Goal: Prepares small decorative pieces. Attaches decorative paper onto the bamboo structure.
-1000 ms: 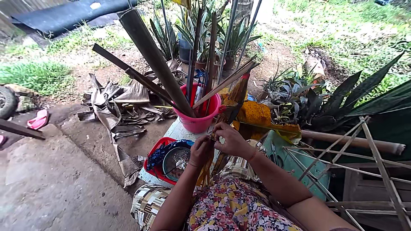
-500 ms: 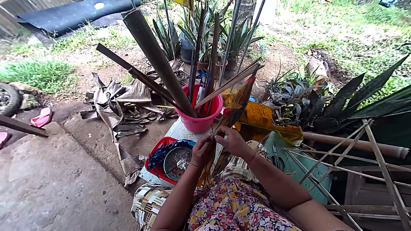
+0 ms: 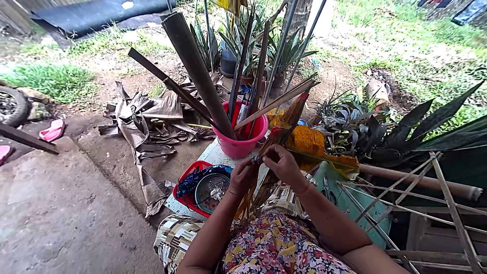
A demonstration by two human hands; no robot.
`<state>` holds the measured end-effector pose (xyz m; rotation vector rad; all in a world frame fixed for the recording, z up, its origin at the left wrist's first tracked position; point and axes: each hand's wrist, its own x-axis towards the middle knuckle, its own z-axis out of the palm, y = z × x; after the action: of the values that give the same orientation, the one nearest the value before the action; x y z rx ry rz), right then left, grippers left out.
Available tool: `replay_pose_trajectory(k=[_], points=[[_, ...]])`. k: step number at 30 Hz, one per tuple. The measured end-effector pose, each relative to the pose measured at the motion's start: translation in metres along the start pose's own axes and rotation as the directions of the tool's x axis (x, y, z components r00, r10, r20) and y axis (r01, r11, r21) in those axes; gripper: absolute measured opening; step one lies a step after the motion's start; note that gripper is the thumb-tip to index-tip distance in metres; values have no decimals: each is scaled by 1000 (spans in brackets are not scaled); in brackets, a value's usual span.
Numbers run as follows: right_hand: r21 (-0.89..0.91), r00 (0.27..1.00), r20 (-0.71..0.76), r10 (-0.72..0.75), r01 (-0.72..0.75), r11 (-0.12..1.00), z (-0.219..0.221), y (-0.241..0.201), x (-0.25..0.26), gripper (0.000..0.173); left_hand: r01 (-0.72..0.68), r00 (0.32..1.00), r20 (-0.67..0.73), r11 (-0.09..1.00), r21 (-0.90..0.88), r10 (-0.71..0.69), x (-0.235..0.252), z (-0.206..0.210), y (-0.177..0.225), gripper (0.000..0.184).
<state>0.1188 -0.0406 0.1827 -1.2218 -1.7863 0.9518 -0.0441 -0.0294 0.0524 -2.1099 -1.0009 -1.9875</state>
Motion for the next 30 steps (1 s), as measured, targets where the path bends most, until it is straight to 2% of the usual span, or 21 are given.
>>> replay_pose_trajectory(k=[2,5,8,11,14,17,20,22,24,27,30], points=[[3,996,-83,-41,42,999,-3,1,-2,16,6,1000,-6,1000,16,-6,-1,0,-1,9],[-183,979,-115,-166,143,973,-1,-3,-6,16,5,1000,-8,1000,16,-5,1,-1,1,9],[-421,967,-43,-250,209,883,7,-4,-5,19,-1,1000,-21,1000,19,1,1,1,1,9],[-623,962,44,-268,237,746,11,-8,-2,23,-14,1000,-26,1000,26,15,1,2,1,9],[-704,970,106,-217,227,673,14,-9,2,21,-12,1000,-27,999,32,12,0,0,1,10],[-692,967,111,-230,241,681,13,-10,3,10,-8,1000,-26,999,37,9,-1,1,-1,10],[-530,970,123,-209,242,813,6,-13,1,14,10,999,-41,999,46,-8,-1,0,-3,10],[-305,978,138,-155,191,933,0,-10,1,13,24,999,-47,999,42,-22,0,-1,-5,10],[-15,982,174,-77,81,997,-7,-6,0,11,37,998,-49,999,36,-36,1,-3,-5,12],[357,976,217,-20,-60,932,-15,-1,-5,14,43,998,-40,999,27,-42,0,-3,-8,10],[441,966,257,22,-138,887,-28,-1,-14,13,34,999,-38,999,32,-33,-2,-3,-10,8]])
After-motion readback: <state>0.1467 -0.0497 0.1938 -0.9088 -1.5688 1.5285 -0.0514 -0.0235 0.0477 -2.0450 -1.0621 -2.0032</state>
